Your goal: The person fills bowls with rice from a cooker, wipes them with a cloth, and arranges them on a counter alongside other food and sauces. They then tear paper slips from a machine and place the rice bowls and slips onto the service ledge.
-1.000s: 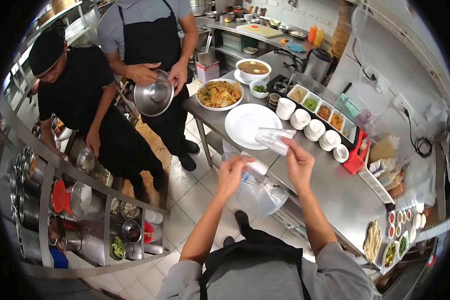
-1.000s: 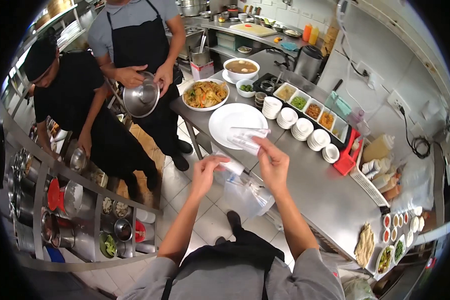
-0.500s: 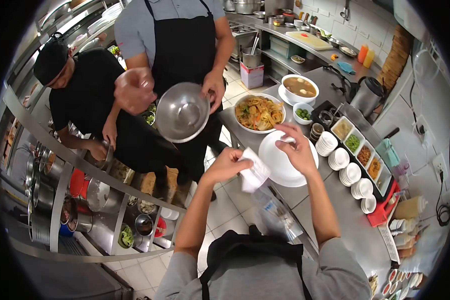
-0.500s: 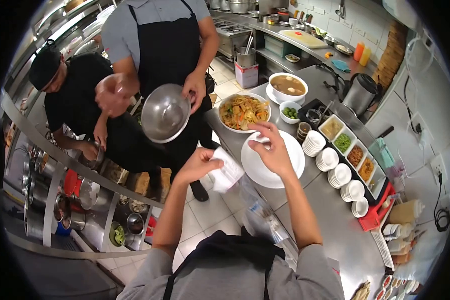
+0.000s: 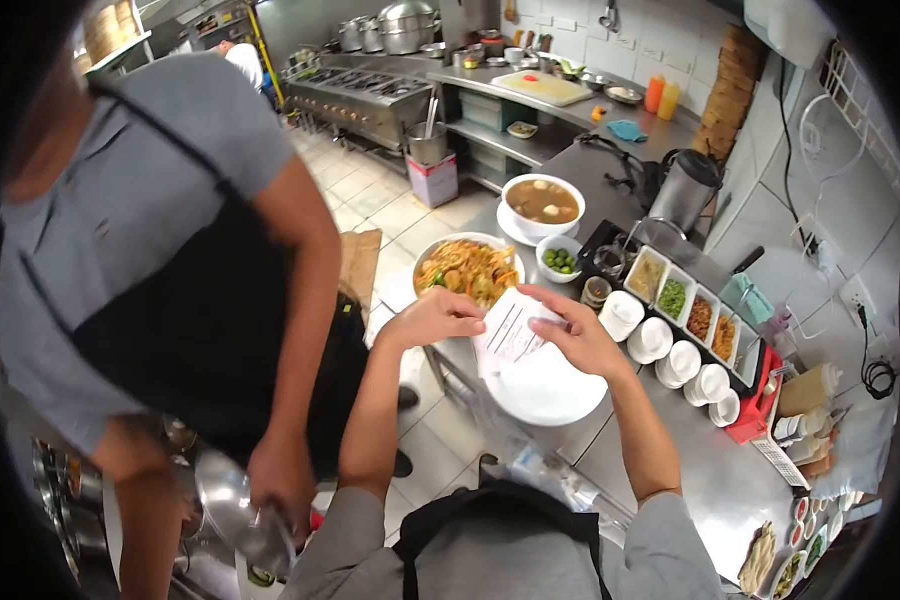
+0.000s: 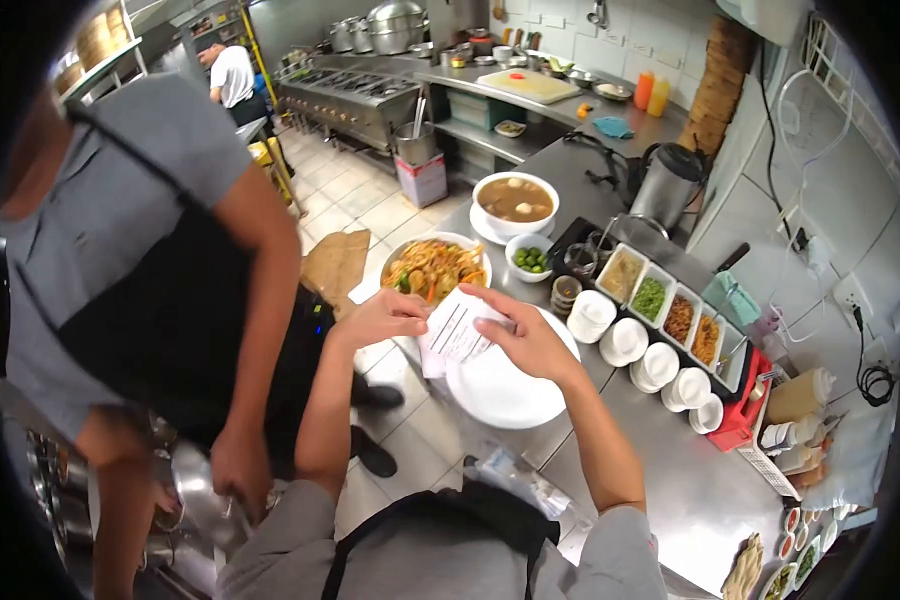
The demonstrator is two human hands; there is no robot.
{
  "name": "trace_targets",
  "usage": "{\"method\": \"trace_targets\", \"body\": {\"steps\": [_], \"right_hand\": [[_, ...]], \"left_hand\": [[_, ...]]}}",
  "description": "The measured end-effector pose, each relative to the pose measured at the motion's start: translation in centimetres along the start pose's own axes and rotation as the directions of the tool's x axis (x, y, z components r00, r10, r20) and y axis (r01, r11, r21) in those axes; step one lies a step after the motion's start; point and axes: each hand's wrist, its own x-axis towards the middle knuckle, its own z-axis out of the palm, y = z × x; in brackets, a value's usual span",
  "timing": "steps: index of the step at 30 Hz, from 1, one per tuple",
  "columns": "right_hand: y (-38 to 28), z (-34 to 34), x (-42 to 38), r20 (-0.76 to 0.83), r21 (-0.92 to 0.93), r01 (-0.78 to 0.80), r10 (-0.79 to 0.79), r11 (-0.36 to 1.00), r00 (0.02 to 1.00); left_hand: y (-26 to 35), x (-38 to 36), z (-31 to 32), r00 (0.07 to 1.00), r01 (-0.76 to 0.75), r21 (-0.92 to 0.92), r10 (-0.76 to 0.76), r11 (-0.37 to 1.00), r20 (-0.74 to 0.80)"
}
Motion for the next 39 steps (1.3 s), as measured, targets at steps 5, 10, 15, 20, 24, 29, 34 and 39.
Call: {"method": "trace_targets", "body": {"steps": [5, 10, 15, 20, 24, 29, 34, 39], "right_hand": [[3.6, -5.4, 2.1, -0.190, -0.079, 0.013, -0.028, 0.997, 0.981], [5.9, -6.7, 4.7, -0.286, 0.298, 0.055, 0.035, 0.953, 0.958], [7.0, -7.2, 7.0, -0.291, 0.295, 0.122, -0.033, 0.948, 0.956], [6.8, -5.9, 9.4, -0.228, 0.331, 0.104, -0.027, 0.938, 0.973], [8.1, -2.9, 12.1, -0.001, 0.290, -0.074, 0.078, 0.954, 0.997], [7.8, 2.8, 15.7, 0.151, 0.274, -0.084, 0.043, 0.958, 0.988], [6.7, 6.2, 17.2, 0.184, 0.234, -0.101, 0.058, 0.967, 0.981], [7.5, 6.1, 15.9, 0.107, 0.139, -0.120, 0.105, 0.983, 0.989]], "left_hand": [[-0.1, 2.7, -0.7, 0.967, 0.051, -0.077, -0.068, 0.996, -0.245], [-1.6, 3.9, -0.8, 0.847, 0.010, -0.301, -0.168, 0.954, -0.505], [-2.7, 5.3, -1.1, 0.772, -0.120, -0.355, -0.137, 0.927, -0.620], [-3.1, 5.1, -1.0, 0.712, -0.210, -0.382, -0.127, 0.900, -0.690], [-4.6, 3.2, -1.5, 0.706, -0.205, -0.387, -0.138, 0.899, -0.695], [-5.3, 0.1, -2.3, 0.689, -0.162, -0.336, -0.137, 0.928, -0.712], [-5.3, -2.2, -3.2, 0.709, -0.153, -0.356, -0.149, 0.922, -0.690], [-5.1, -2.1, -2.8, 0.652, -0.110, -0.272, -0.138, 0.956, -0.746]]}}
